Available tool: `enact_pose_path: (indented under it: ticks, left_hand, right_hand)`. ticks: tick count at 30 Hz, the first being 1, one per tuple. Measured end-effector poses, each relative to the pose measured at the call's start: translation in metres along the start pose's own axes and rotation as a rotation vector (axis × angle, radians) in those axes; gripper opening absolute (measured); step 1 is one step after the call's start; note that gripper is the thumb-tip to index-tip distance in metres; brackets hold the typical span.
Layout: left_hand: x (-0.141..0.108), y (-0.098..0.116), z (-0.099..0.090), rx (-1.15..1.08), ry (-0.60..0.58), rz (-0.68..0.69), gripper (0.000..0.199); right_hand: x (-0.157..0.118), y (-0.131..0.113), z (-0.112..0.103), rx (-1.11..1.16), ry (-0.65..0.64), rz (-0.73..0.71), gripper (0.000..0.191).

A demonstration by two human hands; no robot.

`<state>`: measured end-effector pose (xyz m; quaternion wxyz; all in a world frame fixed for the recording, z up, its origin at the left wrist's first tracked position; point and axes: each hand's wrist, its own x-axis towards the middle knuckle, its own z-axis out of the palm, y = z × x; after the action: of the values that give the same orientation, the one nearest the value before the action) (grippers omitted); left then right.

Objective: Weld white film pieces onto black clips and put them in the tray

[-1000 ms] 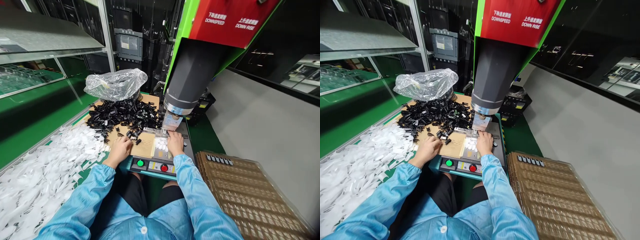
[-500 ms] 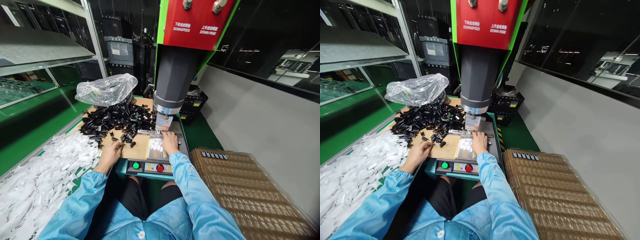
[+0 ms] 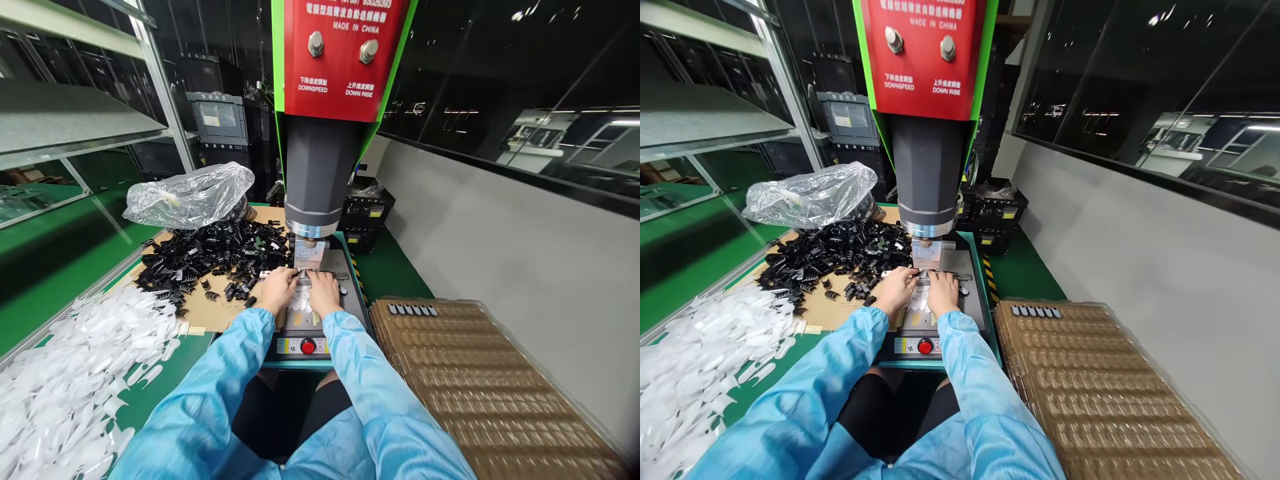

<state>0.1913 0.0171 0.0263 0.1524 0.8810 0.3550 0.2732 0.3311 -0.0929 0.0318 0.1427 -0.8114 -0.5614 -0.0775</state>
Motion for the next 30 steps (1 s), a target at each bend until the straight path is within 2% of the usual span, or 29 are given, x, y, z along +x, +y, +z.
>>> enact_pose_path:
  ticks: [3, 6, 11, 14, 17, 20, 22, 26, 30]
  left_hand:
    - [0.007, 0.006, 0.015, 0.016, -0.023, 0.031, 0.032]
    - [0.009, 0.01, 0.018, 0.052, -0.065, 0.065, 0.033]
    - [0.016, 0.012, 0.007, 0.123, -0.153, 0.107, 0.035]
    - [0.008, 0.01, -0.006, 0.113, -0.154, 0.131, 0.044]
    - [-0.026, 0.001, -0.023, 0.052, -0.13, 0.182, 0.052]
    - [-0.079, -0.016, -0.042, 0.028, -0.151, 0.215, 0.049]
    - [-0.113, -0.028, -0.052, 0.06, -0.192, 0.213, 0.05]
    - [-0.157, -0.049, -0.06, 0.181, -0.27, 0.205, 0.06]
    - [-0.168, -0.069, -0.051, 0.227, -0.266, 0.185, 0.061]
  right_hand:
    - [-0.002, 0.0, -0.001, -0.001, -0.012, 0.002, 0.056]
    - [-0.001, 0.0, 0.001, 0.008, 0.001, 0.002, 0.054]
    - [0.004, -0.002, 0.002, 0.018, -0.001, 0.006, 0.053]
    - [-0.002, 0.002, -0.004, 0.077, 0.03, -0.014, 0.056]
    - [-0.026, 0.02, -0.009, 0.198, 0.138, -0.019, 0.06]
    - [-0.069, 0.049, -0.01, 0.282, 0.223, 0.021, 0.056]
    - [-0.102, 0.071, -0.006, 0.286, 0.233, 0.051, 0.055]
    - [-0.155, 0.099, 0.004, 0.226, 0.149, 0.089, 0.06]
    - [-0.179, 0.098, -0.003, 0.172, -0.025, 0.108, 0.078]
